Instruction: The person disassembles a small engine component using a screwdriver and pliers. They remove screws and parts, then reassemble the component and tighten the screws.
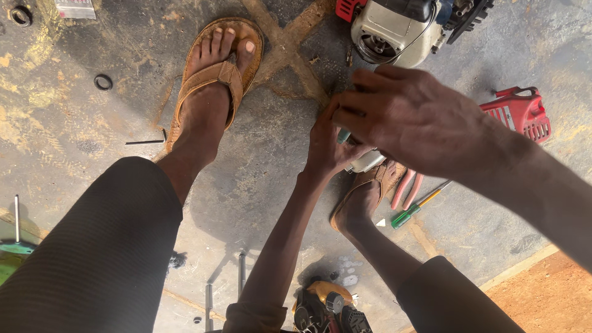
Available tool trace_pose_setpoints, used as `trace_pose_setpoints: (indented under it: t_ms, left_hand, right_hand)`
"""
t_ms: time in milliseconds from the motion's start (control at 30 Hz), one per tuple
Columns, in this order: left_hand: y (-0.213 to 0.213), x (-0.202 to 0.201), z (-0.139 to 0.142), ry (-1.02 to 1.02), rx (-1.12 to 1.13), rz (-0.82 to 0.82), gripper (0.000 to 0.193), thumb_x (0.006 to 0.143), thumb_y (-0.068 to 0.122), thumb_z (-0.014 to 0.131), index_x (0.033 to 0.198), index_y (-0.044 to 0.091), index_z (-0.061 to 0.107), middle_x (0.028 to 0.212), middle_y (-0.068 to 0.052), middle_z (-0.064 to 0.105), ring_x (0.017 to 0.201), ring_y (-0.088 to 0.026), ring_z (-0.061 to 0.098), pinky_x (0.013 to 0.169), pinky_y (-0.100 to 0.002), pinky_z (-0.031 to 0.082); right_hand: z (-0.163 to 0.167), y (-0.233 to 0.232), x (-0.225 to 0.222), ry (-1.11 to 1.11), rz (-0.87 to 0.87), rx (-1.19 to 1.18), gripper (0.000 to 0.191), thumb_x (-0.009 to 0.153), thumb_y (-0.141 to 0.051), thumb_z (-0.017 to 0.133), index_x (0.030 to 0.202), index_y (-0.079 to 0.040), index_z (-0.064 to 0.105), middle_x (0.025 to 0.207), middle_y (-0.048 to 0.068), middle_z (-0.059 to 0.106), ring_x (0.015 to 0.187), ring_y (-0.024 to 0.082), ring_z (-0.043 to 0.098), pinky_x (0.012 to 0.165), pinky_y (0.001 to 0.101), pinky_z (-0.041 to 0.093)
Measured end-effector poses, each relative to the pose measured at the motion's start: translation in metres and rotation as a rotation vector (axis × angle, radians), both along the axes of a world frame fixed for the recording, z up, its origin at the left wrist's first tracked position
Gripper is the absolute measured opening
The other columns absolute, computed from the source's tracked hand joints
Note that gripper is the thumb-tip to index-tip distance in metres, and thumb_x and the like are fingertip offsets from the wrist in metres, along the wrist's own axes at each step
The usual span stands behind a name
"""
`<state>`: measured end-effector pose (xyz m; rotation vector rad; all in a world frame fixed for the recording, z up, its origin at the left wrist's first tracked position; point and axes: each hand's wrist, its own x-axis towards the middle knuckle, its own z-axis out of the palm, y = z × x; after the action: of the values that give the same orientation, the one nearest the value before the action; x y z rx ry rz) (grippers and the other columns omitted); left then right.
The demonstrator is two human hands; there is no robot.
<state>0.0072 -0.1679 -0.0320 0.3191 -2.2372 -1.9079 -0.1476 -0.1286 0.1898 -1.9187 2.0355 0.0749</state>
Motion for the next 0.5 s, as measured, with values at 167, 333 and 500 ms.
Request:
trace_pose_setpoints:
  t_ms: [167, 333, 500]
  left_hand:
    - [0.005, 0.002, -0.001, 0.106, 0.038, 0.040, 0.071, 0.082, 0.034, 0.095, 0.135, 0.012, 0.055, 0.129, -0.008, 0.062, 0.122, -0.024, 0.070, 0.102, -0.035, 0.064]
    - [0.010, 0.011, 0.002, -0.229, -0.082, 0.003, 0.075, 0.074, 0.044, 0.094, 0.128, 0.006, 0.058, 0.125, -0.012, 0.064, 0.113, -0.028, 0.070, 0.098, -0.040, 0.061]
    - [0.016, 0.012, 0.004, -0.185, -0.105, -0.072, 0.066, 0.092, 0.038, 0.072, 0.142, 0.001, 0.051, 0.132, -0.016, 0.059, 0.119, -0.030, 0.065, 0.100, -0.043, 0.057]
  right_hand:
    - [-0.017, 0.007, -0.003, -0.069, 0.036, -0.074, 0.036, 0.079, -0.007, 0.072, 0.115, -0.010, 0.071, 0.116, 0.005, 0.072, 0.111, 0.020, 0.065, 0.108, 0.0328, 0.053]
    - [0.007, -0.012, -0.006, -0.057, 0.062, -0.079, 0.041, 0.078, 0.003, 0.075, 0.118, -0.010, 0.072, 0.119, 0.009, 0.073, 0.110, 0.022, 0.067, 0.104, 0.0327, 0.055]
    - [0.036, -0.045, 0.008, -0.309, 0.009, -0.231, 0.032, 0.077, 0.002, 0.075, 0.109, -0.002, 0.071, 0.108, 0.013, 0.072, 0.105, 0.028, 0.069, 0.098, 0.0338, 0.060]
